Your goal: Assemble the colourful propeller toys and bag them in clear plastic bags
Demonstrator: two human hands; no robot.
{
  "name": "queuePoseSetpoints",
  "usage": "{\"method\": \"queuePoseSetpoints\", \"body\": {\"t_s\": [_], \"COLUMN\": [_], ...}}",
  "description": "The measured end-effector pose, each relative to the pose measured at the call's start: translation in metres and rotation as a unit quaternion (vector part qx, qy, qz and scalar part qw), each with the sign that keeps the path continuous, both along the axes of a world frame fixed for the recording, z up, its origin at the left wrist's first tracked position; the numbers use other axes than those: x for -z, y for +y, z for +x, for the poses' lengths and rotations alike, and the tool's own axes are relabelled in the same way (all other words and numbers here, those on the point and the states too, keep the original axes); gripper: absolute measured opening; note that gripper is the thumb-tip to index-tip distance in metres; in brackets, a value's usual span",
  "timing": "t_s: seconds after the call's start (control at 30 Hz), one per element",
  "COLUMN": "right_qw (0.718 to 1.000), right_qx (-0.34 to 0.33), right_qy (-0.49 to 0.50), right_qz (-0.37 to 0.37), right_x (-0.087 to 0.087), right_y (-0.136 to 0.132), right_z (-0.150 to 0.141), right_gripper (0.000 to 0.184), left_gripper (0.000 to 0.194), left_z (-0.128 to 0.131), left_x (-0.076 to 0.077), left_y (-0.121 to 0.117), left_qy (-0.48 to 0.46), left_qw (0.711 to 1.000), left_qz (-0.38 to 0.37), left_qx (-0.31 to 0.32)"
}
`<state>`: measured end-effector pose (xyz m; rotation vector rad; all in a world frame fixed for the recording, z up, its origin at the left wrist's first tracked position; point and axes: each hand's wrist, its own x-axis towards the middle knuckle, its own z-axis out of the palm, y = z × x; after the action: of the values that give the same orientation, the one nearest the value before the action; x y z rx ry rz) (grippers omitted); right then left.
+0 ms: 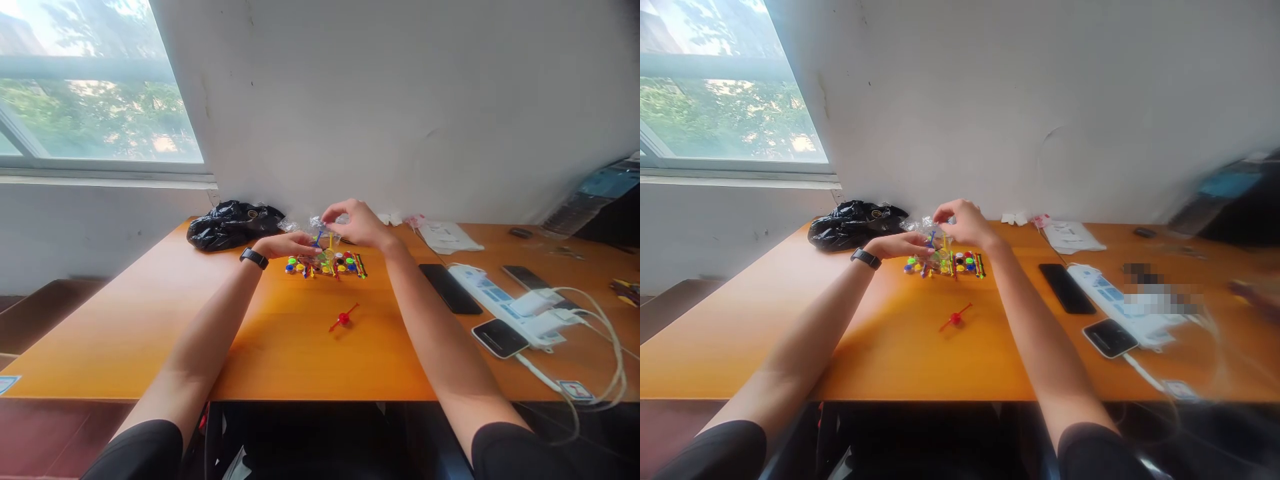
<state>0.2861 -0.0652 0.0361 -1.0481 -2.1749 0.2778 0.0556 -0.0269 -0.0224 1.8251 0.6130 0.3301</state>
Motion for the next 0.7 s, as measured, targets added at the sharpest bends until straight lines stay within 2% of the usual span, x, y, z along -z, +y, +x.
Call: {"method": "queuePoseSetpoints", "body": {"t_s": [0.2, 0.4, 0.57, 0.7], "right_qw": [0.999, 0.993, 0.997, 0.997], "right_qx": [0.025, -0.066, -0.030, -0.033], "right_qy": [-0.024, -0.090, -0.054, -0.022], "right_qz": [0.035, -0.036, -0.051, -0.060], "right_x": [-0.011, -0.007, 0.001, 0.000], "right_y": [-0.002, -0.003, 0.002, 0.006], "right_z": [0.015, 0.020, 0.017, 0.020], "right_gripper": [0.021, 0.019, 0.016, 0.012], "left_gripper": [0.052, 0.046, 0.043, 0.044], "left_z": [0.000, 0.001, 0.000, 0.000], "left_x": [0.004, 0.001, 0.001, 0.005], "left_y": [0.002, -0.001, -0.001, 0.001], "left_qy": [-0.020, -0.012, 0.028, 0.000], "left_qw": [0.999, 0.999, 0.999, 0.999], "left_qz": [-0.041, -0.035, -0.018, -0.032], "left_qx": [-0.015, 0.000, 0.010, -0.016]}}
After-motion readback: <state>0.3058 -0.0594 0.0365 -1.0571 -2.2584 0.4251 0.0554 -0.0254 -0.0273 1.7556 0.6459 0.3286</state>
